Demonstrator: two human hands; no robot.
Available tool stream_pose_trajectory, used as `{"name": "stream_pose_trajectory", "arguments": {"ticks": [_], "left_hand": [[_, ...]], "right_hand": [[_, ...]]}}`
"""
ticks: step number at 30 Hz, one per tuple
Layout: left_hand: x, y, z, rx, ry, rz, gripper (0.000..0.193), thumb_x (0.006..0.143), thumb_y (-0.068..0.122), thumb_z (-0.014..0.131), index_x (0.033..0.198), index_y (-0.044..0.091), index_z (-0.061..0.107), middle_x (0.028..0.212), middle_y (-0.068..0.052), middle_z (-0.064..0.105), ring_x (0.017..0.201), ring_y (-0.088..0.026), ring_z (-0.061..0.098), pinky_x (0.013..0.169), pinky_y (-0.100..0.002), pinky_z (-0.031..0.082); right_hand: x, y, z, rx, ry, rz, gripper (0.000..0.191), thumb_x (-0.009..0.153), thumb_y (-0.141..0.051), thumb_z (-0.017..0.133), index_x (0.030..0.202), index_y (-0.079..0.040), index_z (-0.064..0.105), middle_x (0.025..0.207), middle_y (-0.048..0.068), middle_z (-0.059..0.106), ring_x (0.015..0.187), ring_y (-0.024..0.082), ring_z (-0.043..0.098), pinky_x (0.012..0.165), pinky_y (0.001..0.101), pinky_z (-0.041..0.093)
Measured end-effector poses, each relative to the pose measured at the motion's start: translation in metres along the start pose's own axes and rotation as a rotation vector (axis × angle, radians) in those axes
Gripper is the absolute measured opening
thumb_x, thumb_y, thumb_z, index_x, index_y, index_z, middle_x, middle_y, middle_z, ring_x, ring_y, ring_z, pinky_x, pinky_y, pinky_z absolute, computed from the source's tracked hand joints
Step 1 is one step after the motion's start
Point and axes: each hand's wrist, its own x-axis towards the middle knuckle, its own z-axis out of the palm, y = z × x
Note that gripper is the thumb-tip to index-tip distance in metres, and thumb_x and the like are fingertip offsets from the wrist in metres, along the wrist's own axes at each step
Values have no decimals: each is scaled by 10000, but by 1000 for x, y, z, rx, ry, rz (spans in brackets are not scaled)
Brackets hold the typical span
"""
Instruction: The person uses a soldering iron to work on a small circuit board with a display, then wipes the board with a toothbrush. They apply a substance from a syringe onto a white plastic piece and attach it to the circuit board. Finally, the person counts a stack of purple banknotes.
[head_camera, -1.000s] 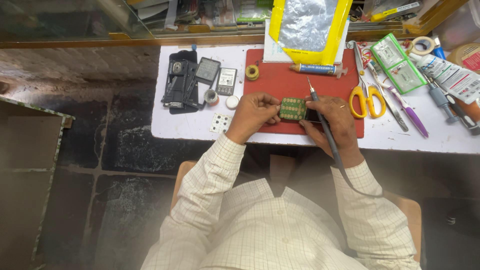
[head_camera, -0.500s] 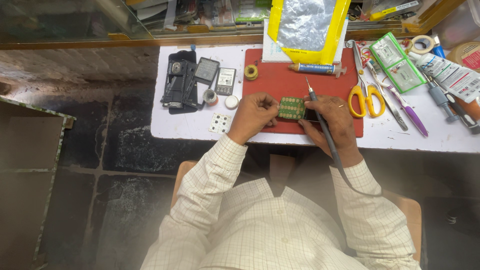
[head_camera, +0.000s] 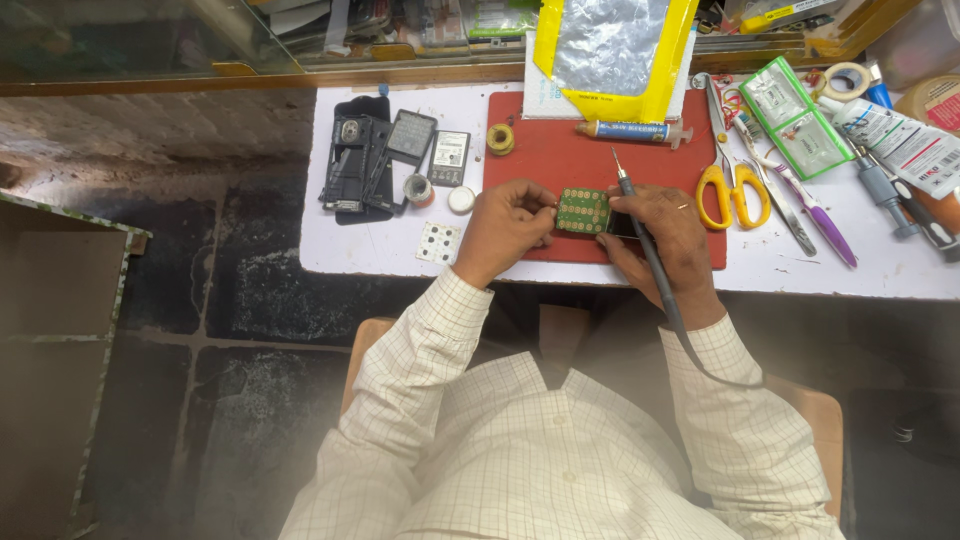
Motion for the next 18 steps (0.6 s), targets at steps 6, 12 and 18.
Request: {"name": "stream_pose_trajectory", "arguments": {"ticks": [6, 12, 18], "left_hand": [[1, 1, -1, 6, 15, 87, 209, 908, 19, 682, 1108, -16, 634, 892, -28, 676, 694, -37, 648, 600, -182, 546], [1, 3, 2, 113, 48, 142, 223, 890, -5, 680, 1108, 6, 641, 879, -9, 681, 726, -9, 625, 664, -171, 547], [1, 0, 5, 137, 69, 164, 178, 889, -2, 696, 1064, 6, 667, 882, -9, 682, 737, -10, 616, 668, -180, 549]], "right_hand": [[0, -1, 0, -11, -3, -9, 493, 788, -2, 865, 1209, -64, 617, 1235, 121, 705, 1150, 300, 675, 1027, 432, 499], [1, -1, 1, -4, -6, -4, 491, 785, -2, 867, 1204, -65, 619, 1226, 117, 708, 1141, 294, 678, 1021, 426, 501], [0, -1, 0, -10, -6, -4, 494, 780, -1, 868, 1205, -63, 622, 1230, 119, 707, 1148, 294, 674, 1026, 427, 501]]}}
